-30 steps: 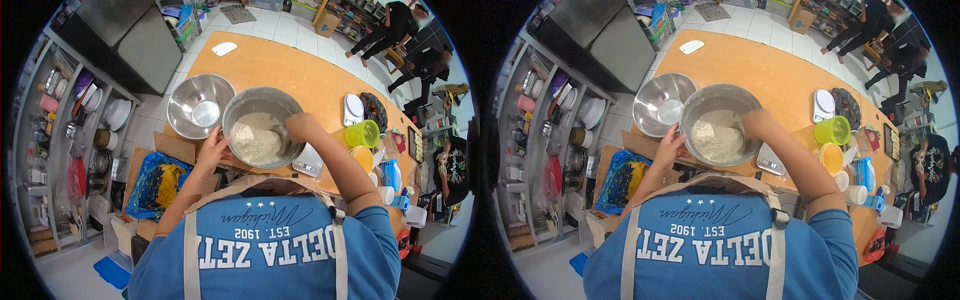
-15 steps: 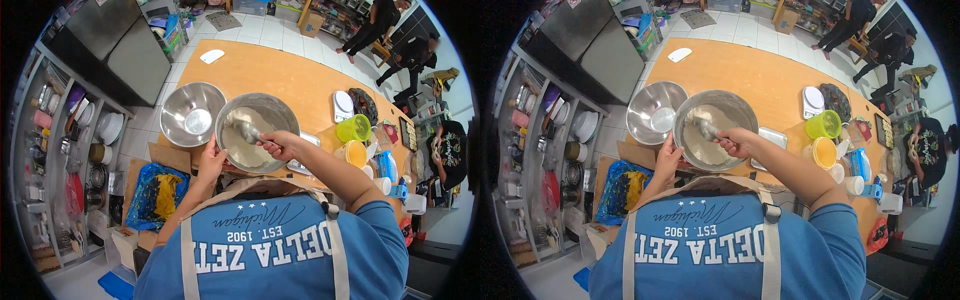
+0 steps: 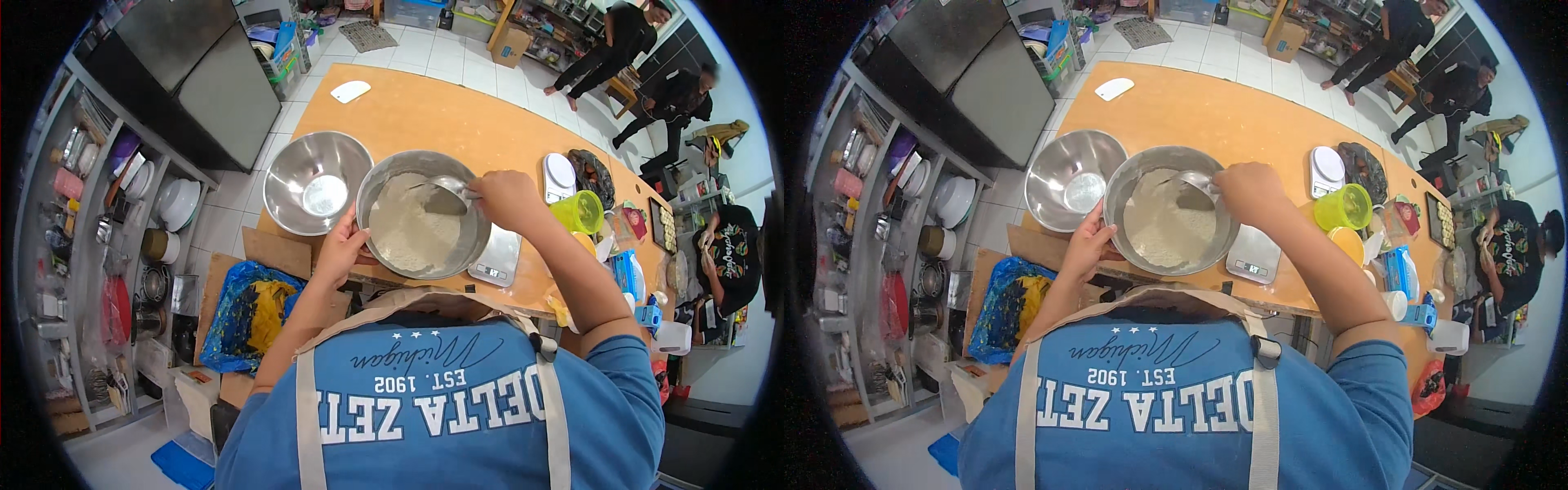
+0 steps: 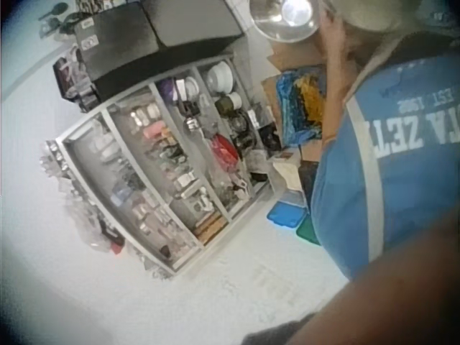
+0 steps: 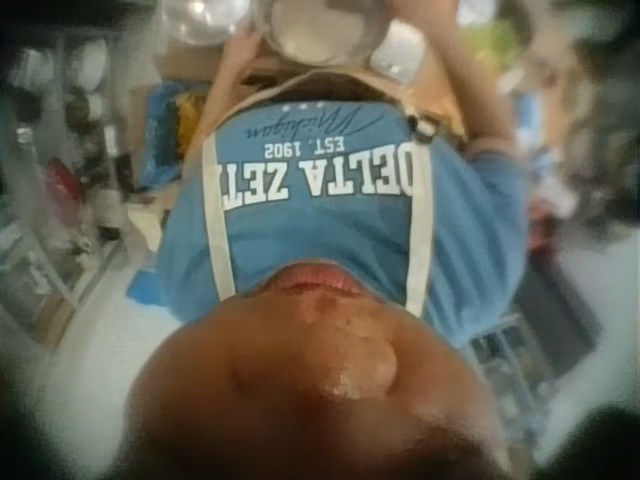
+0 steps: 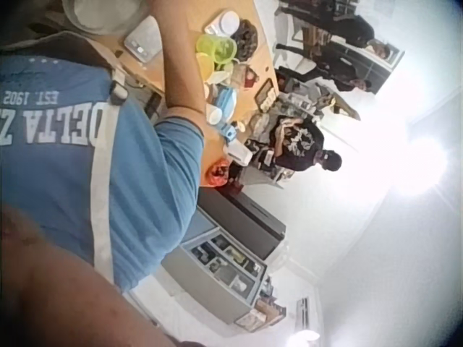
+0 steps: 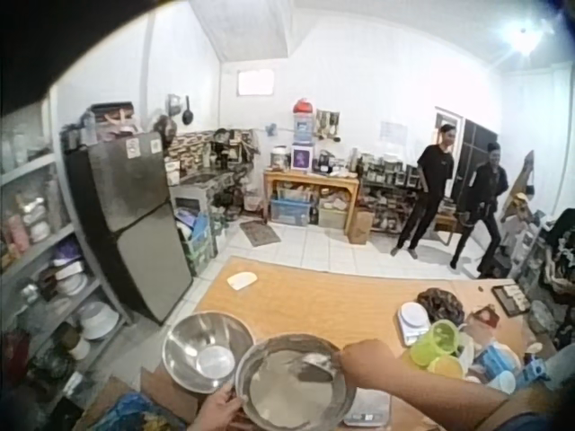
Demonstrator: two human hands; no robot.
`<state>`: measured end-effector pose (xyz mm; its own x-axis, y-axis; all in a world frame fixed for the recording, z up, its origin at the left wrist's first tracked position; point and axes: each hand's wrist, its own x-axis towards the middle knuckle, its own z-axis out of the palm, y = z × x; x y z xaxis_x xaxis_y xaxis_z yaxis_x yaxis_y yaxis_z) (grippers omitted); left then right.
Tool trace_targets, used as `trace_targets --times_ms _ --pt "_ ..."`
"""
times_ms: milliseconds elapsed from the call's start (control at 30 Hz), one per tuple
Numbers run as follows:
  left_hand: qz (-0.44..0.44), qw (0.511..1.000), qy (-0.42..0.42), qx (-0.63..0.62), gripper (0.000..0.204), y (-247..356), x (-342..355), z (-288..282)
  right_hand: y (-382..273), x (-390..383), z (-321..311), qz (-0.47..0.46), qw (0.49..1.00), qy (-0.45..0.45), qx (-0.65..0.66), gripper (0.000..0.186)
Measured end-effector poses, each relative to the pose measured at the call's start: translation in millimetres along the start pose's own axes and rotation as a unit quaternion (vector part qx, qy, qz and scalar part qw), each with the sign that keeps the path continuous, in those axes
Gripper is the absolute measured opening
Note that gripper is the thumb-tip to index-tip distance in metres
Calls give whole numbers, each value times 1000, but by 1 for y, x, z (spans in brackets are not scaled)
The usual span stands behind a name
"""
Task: The person pours flour from a bowl into a large mixing bowl, cracks and separates egg yolks into a container on a digital scale, and pours milk from a carton into the container.
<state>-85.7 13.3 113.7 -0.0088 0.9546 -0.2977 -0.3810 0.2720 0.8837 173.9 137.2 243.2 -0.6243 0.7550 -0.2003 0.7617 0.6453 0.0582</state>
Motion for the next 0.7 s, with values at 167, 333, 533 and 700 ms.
trace_targets --times_ms 167,333,533,700 --pt "-5 999 -9 34 62 3 16 -4 6 25 41 40 985 137 -99 12" --pt "2 998 -2 55 61 3 22 -10 -31 34 82 -53 995 -44 -70 16" --pt "0 999 7 52 59 -2 19 -9 -15 13 31 -5 1000 16 -5 19" --pt "13 999 -7 47 59 1 21 -7 -11 22 28 62 995 12 -81 16"
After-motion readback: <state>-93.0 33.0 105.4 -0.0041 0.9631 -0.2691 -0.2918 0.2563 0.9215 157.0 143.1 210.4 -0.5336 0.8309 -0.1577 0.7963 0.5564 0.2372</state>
